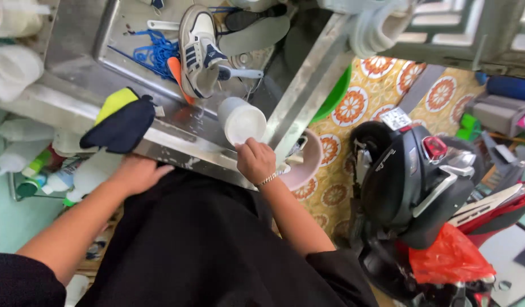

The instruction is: The person cleans a shoe and an insole using a brush and a cleaning solution, then fills a cup with water from a dispenser and rinses the items in a sink.

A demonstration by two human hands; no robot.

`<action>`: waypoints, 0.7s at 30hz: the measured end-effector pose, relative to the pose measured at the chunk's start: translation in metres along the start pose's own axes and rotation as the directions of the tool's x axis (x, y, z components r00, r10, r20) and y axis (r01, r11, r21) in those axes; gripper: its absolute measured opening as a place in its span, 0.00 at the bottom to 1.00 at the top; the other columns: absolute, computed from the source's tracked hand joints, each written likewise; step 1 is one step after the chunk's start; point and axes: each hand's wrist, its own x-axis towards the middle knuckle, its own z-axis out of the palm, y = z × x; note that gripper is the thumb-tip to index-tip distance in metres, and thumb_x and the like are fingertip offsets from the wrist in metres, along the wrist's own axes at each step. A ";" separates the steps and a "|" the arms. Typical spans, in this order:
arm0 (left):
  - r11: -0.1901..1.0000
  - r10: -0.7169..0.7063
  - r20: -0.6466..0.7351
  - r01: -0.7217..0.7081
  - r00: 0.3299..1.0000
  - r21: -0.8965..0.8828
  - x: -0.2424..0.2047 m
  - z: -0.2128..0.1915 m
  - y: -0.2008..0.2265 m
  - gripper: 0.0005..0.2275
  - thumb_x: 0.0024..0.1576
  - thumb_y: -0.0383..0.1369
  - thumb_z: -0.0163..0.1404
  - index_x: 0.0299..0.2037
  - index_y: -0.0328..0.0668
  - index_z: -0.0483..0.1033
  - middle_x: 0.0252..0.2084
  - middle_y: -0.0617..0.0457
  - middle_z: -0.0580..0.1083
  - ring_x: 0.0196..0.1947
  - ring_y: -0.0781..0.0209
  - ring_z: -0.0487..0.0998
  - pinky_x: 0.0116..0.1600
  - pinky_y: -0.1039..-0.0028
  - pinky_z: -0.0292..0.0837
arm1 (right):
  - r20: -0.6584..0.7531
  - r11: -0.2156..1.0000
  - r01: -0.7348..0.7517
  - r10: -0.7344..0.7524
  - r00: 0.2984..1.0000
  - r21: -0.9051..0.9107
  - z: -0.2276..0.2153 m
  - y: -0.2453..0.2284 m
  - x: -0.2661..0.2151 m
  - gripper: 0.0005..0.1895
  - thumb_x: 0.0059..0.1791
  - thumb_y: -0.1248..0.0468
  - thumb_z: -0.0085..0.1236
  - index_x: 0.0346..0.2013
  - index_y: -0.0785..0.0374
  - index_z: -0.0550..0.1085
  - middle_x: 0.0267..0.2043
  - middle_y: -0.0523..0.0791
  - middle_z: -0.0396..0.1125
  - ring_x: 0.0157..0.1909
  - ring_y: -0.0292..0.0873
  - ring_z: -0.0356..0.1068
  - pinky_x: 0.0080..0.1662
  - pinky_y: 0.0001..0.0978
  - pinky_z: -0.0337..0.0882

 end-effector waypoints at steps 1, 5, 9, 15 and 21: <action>0.994 0.087 -0.073 -0.091 0.993 -0.054 0.007 0.006 0.003 0.30 0.57 0.50 0.48 0.63 0.34 0.68 0.66 0.34 0.66 0.66 0.35 0.64 0.66 0.52 0.59 | 0.038 0.999 -0.032 0.032 0.999 -0.006 0.015 0.005 0.003 0.08 0.45 0.71 0.62 0.30 0.59 0.70 0.29 0.44 0.63 0.26 0.46 0.65 0.30 0.38 0.65; 0.980 -0.019 0.172 0.052 0.985 -0.194 0.052 0.030 0.021 0.27 0.57 0.48 0.46 0.63 0.40 0.69 0.67 0.38 0.66 0.66 0.38 0.64 0.67 0.53 0.58 | 0.172 0.985 -0.171 0.175 0.969 -0.040 0.063 0.024 0.013 0.09 0.46 0.69 0.61 0.29 0.60 0.67 0.32 0.45 0.62 0.27 0.49 0.65 0.32 0.41 0.66; 0.988 -0.011 0.195 0.041 0.981 -0.151 0.098 0.053 0.025 0.27 0.57 0.48 0.47 0.63 0.40 0.70 0.66 0.39 0.67 0.66 0.38 0.64 0.67 0.54 0.59 | 0.303 0.965 -0.240 0.260 0.917 -0.102 0.095 0.041 0.014 0.08 0.41 0.68 0.60 0.29 0.60 0.68 0.33 0.47 0.64 0.26 0.50 0.67 0.30 0.42 0.67; 0.995 0.011 0.204 0.010 0.979 -0.104 0.168 0.088 0.018 0.26 0.56 0.47 0.48 0.62 0.41 0.70 0.66 0.40 0.67 0.66 0.39 0.65 0.67 0.55 0.60 | 0.515 0.874 -0.388 0.487 0.705 -0.294 0.148 0.053 0.011 0.06 0.41 0.68 0.57 0.32 0.62 0.70 0.37 0.49 0.68 0.28 0.53 0.73 0.32 0.45 0.72; 0.998 -0.001 0.212 0.015 0.977 -0.066 0.174 0.120 0.012 0.26 0.56 0.46 0.49 0.62 0.42 0.71 0.66 0.40 0.67 0.66 0.40 0.65 0.66 0.56 0.60 | 0.746 0.865 -0.376 0.484 0.457 -0.332 0.176 0.036 -0.001 0.05 0.49 0.68 0.54 0.38 0.65 0.73 0.41 0.53 0.70 0.32 0.53 0.77 0.31 0.43 0.76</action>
